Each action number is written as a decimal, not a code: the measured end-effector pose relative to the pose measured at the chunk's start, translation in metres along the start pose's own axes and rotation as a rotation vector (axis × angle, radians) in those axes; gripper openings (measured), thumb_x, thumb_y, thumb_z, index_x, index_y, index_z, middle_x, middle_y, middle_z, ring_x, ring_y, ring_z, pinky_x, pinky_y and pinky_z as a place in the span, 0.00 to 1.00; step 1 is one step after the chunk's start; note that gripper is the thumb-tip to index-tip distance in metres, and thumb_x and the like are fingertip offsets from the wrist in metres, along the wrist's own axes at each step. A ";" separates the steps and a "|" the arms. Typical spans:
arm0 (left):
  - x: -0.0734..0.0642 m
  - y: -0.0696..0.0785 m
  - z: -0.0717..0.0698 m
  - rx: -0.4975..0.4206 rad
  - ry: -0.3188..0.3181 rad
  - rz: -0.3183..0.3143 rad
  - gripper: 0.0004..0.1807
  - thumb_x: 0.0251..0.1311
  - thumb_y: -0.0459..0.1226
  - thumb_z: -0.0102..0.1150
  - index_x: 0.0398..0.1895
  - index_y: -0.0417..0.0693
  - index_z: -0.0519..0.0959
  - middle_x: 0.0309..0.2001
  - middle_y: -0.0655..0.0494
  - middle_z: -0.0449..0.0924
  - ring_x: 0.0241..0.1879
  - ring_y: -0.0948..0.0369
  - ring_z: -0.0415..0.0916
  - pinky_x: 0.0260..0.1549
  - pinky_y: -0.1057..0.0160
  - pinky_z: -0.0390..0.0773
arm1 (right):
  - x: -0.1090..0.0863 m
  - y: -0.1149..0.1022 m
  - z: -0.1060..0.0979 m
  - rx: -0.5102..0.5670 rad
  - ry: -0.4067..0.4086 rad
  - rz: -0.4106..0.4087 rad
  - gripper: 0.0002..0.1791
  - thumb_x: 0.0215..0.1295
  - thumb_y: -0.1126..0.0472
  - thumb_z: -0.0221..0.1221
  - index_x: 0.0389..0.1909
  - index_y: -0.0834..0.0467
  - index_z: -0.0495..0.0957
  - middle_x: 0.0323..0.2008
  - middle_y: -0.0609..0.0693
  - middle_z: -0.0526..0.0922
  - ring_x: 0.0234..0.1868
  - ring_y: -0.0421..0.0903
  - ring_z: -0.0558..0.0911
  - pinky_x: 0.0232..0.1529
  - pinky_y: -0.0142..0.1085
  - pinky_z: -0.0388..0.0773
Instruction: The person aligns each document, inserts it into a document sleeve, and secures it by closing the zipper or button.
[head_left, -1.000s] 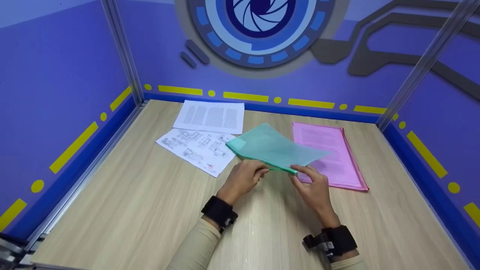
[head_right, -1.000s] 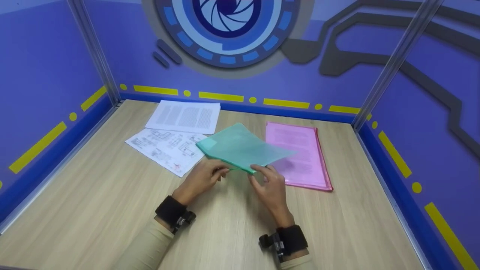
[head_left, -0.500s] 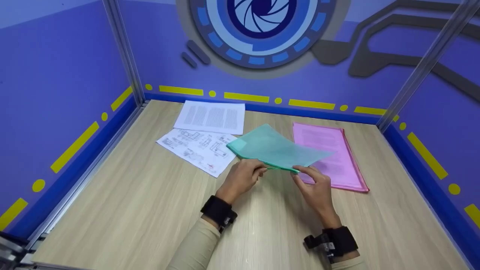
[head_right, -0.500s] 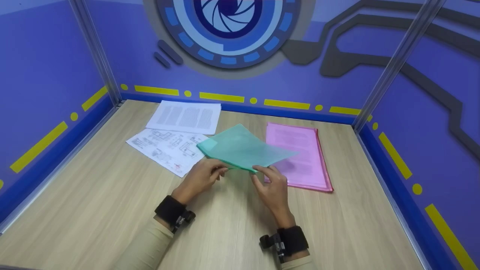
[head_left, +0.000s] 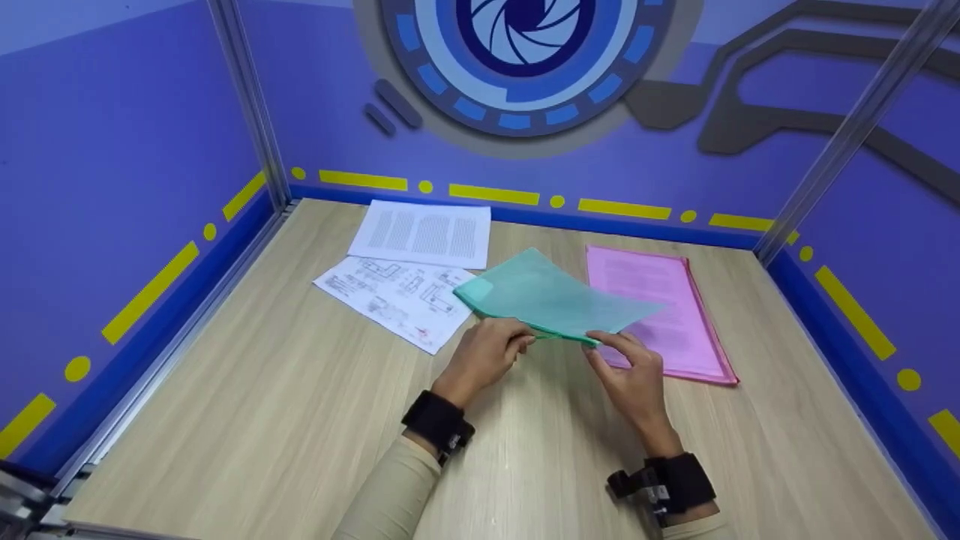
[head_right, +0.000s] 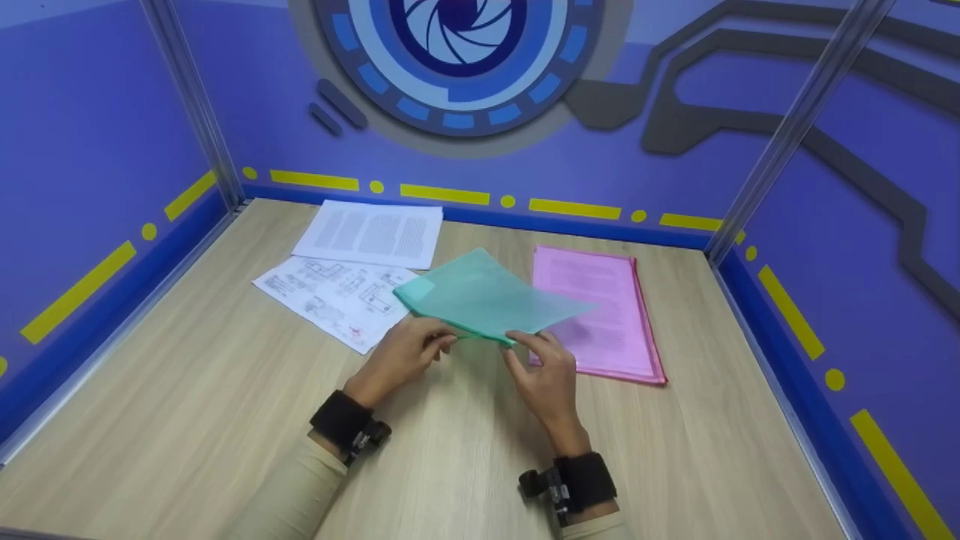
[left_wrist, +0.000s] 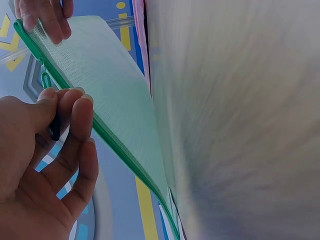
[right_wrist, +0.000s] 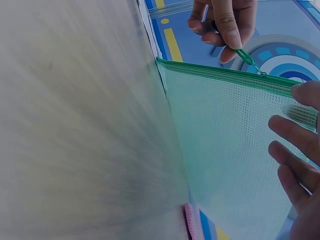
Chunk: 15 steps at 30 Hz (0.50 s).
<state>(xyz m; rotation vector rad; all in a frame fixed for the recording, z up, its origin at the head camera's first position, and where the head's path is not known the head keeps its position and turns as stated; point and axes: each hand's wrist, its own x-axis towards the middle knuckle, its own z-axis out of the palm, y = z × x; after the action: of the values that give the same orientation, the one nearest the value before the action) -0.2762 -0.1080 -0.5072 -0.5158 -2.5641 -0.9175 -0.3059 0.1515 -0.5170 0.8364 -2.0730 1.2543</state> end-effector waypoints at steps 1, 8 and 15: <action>0.000 0.000 0.000 0.001 0.001 -0.001 0.09 0.77 0.41 0.61 0.42 0.51 0.89 0.31 0.63 0.85 0.31 0.67 0.80 0.34 0.62 0.81 | 0.000 -0.001 -0.001 -0.001 0.002 0.002 0.17 0.60 0.71 0.74 0.48 0.53 0.92 0.39 0.47 0.91 0.43 0.47 0.88 0.53 0.25 0.76; -0.001 0.000 -0.001 0.007 0.007 -0.012 0.08 0.76 0.40 0.62 0.41 0.52 0.89 0.31 0.64 0.84 0.30 0.68 0.79 0.32 0.63 0.80 | -0.001 -0.002 -0.002 -0.009 0.028 0.033 0.17 0.58 0.72 0.75 0.47 0.54 0.92 0.42 0.53 0.91 0.46 0.54 0.88 0.54 0.24 0.74; -0.001 0.000 -0.001 0.004 0.008 -0.006 0.09 0.77 0.41 0.61 0.41 0.51 0.89 0.31 0.63 0.84 0.31 0.68 0.78 0.32 0.64 0.79 | 0.000 -0.002 -0.002 -0.011 0.028 0.033 0.17 0.58 0.73 0.74 0.47 0.54 0.92 0.42 0.54 0.91 0.47 0.55 0.89 0.56 0.23 0.73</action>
<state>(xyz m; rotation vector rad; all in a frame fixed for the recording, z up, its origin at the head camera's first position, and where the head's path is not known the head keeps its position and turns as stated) -0.2749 -0.1094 -0.5071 -0.5021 -2.5616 -0.9143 -0.3041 0.1525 -0.5155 0.7783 -2.0774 1.2636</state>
